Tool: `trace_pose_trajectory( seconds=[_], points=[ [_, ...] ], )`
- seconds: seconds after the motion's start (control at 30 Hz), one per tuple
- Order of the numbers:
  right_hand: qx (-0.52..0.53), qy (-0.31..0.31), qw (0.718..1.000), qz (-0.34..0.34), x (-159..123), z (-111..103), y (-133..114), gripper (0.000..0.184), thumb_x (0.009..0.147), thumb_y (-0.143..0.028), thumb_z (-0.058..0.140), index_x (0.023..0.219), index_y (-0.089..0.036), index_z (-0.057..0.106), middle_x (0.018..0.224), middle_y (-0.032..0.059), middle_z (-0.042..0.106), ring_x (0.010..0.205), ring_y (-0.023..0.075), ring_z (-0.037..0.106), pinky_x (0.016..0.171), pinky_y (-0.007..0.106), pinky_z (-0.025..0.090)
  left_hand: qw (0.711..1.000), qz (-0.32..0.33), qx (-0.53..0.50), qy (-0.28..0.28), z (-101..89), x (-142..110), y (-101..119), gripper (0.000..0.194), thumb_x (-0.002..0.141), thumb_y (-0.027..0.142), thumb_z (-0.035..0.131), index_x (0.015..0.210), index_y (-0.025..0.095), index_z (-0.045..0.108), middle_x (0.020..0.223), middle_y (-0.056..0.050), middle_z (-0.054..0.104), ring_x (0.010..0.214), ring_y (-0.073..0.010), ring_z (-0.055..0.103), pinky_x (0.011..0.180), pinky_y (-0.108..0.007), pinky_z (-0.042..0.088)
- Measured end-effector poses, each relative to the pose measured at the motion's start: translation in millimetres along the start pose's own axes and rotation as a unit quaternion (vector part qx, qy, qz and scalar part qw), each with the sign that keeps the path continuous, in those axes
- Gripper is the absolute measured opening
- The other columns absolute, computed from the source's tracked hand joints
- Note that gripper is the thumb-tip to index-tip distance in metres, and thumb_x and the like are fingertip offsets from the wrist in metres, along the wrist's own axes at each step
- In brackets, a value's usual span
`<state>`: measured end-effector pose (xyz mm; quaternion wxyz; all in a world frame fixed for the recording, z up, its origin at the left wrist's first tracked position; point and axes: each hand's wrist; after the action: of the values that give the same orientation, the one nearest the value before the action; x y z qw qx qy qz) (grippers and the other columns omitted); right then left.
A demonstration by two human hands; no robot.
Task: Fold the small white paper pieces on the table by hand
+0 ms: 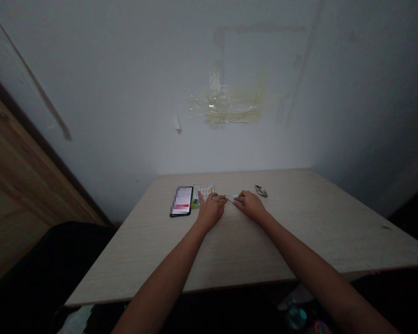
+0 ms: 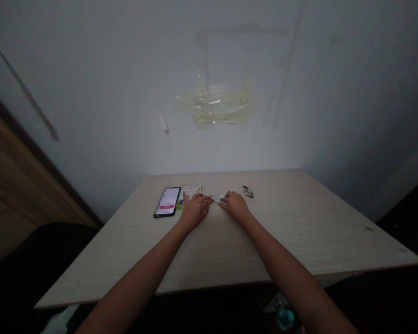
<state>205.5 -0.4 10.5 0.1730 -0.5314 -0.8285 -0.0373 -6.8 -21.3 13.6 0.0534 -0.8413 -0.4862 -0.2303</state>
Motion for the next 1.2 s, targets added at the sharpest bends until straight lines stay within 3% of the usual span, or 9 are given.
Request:
trace_pose_trajectory(
  seconds=[1.03,1.2],
  points=[
    [0.035,0.003,0.999,-0.022,1.3,3.8,6.3,0.033,0.095,-0.041,0.055,0.115,-0.023,0.073,0.103,0.0086,0.064,0.099,0.0200,0.057,0.090,0.030,0.042,0.999,-0.005,0.015,-0.044,0.1,0.3,-1.1,0.030,0.096,0.035,0.049,0.120,0.040,0.066,0.128,0.001,0.066,0.129,-0.0307,0.046,0.106,-0.081,-0.006],
    [0.047,0.003,0.999,-0.017,1.2,4.7,7.2,0.033,0.095,-0.041,0.055,0.116,-0.023,0.072,0.104,0.0089,0.064,0.101,0.0199,0.056,0.091,0.030,0.042,0.999,0.014,0.009,-0.047,0.2,1.3,-3.8,0.030,0.096,0.037,0.048,0.120,0.039,0.066,0.124,0.000,0.068,0.130,-0.0304,0.045,0.105,-0.080,-0.011]
  ],
)
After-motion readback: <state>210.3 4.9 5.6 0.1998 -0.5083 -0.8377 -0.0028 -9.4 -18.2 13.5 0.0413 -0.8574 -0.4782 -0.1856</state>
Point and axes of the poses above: each hand's wrist, its own x-axis towards the middle knuckle, its own z-axis out of the palm, y = z × x
